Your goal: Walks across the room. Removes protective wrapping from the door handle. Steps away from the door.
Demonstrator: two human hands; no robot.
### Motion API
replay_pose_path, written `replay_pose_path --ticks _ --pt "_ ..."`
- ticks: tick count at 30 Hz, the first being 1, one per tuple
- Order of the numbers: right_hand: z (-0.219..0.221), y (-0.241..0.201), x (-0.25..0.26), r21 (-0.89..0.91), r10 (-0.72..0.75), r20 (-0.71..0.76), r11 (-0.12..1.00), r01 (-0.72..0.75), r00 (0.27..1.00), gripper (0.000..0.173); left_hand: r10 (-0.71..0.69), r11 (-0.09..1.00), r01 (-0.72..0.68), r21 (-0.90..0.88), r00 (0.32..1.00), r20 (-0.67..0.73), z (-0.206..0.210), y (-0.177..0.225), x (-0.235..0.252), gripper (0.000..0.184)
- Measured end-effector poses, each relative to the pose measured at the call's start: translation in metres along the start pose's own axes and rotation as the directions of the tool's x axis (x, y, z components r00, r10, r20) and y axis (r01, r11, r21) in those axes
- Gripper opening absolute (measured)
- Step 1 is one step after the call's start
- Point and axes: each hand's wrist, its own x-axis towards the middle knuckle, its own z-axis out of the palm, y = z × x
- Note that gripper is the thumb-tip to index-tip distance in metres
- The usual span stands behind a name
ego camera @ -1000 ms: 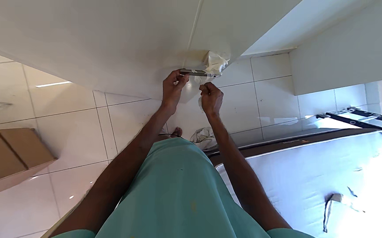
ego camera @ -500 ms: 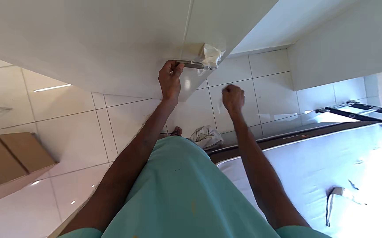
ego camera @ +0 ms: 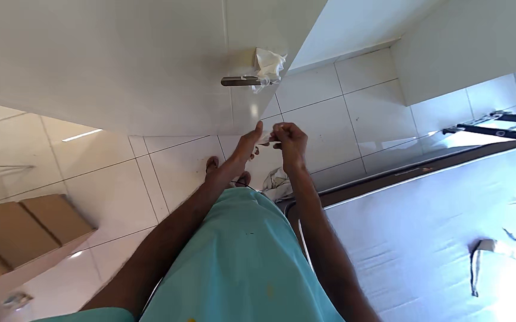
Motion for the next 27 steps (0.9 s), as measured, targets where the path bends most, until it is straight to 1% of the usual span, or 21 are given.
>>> replay_pose_path --ticks 2,3,4,6,8,10,11,13,16,17,18,20,21,22,24,25,27 --pt "0.013 0.002 0.009 -0.053 -0.095 -0.033 0.994 0.093 0.995 0.012 0.058 0.998 -0.059 0.008 0.996 0.070 -0.004 -0.004 -0.002 0.044" --pt "0.019 0.004 0.012 -0.066 -0.135 -0.047 0.989 0.131 0.990 0.011 0.108 0.994 -0.108 -0.014 0.992 0.071 -0.008 -0.006 -0.001 0.035" --pt "0.024 0.005 0.014 -0.073 -0.164 -0.051 0.984 0.160 0.985 0.011 0.142 0.989 -0.140 -0.047 0.989 0.041 -0.014 -0.007 0.000 0.029" --pt "0.035 0.007 0.013 -0.111 -0.199 -0.016 0.974 0.196 0.980 0.011 0.145 0.970 -0.156 -0.186 0.987 -0.073 -0.025 -0.010 0.004 0.027" --pt "0.045 0.008 0.009 -0.185 -0.189 0.066 0.963 0.198 0.980 0.009 0.084 0.924 -0.138 -0.357 0.983 -0.161 -0.034 -0.008 0.007 0.029" --pt "0.054 0.010 0.005 -0.239 -0.142 0.173 0.954 0.181 0.975 0.009 0.030 0.883 -0.118 -0.455 0.980 -0.196 -0.040 -0.006 0.009 0.033" --pt "0.057 0.011 0.005 -0.234 -0.135 0.195 0.956 0.179 0.972 0.009 0.001 0.874 -0.101 -0.476 0.979 -0.205 -0.043 -0.006 0.010 0.034" --pt "0.058 0.011 0.009 -0.199 -0.157 0.149 0.962 0.186 0.976 0.017 -0.032 0.883 -0.070 -0.464 0.977 -0.210 -0.051 -0.005 0.009 0.036" --pt "0.055 -0.003 0.026 -0.107 -0.164 0.058 0.980 0.170 0.985 0.046 -0.031 0.920 -0.051 -0.388 0.979 -0.202 -0.067 0.000 0.009 0.047" --pt "0.056 -0.008 0.032 -0.078 -0.174 0.040 0.981 0.176 0.984 0.049 -0.035 0.929 -0.035 -0.369 0.983 -0.180 -0.072 0.002 0.008 0.048" --pt "0.059 -0.011 0.038 -0.059 -0.189 0.018 0.980 0.190 0.982 0.046 -0.038 0.932 -0.018 -0.362 0.988 -0.147 -0.076 0.003 0.007 0.044" --pt "0.067 -0.015 0.048 -0.046 -0.204 -0.046 0.978 0.202 0.978 0.027 -0.031 0.936 0.006 -0.352 0.997 -0.067 -0.085 0.002 0.007 0.030" --pt "0.070 -0.014 0.053 -0.043 -0.203 -0.079 0.979 0.200 0.976 0.021 -0.014 0.944 0.007 -0.329 1.000 -0.018 -0.090 0.003 0.007 0.026" --pt "0.074 -0.012 0.056 -0.034 -0.201 -0.107 0.980 0.198 0.974 0.017 0.015 0.951 -0.004 -0.311 0.999 0.033 -0.096 0.003 0.006 0.025" --pt "0.081 -0.009 0.057 0.004 -0.213 -0.146 0.976 0.216 0.966 0.012 0.069 0.959 -0.034 -0.280 0.991 0.116 -0.106 0.006 0.005 0.034" --pt "0.084 -0.007 0.056 0.025 -0.223 -0.153 0.973 0.230 0.963 0.012 0.099 0.963 -0.065 -0.263 0.988 0.118 -0.110 0.009 0.004 0.036" --pt "0.087 -0.002 0.052 0.052 -0.238 -0.133 0.968 0.247 0.962 0.013 0.180 0.959 -0.166 -0.230 0.983 0.044 -0.115 0.016 0.001 0.030"
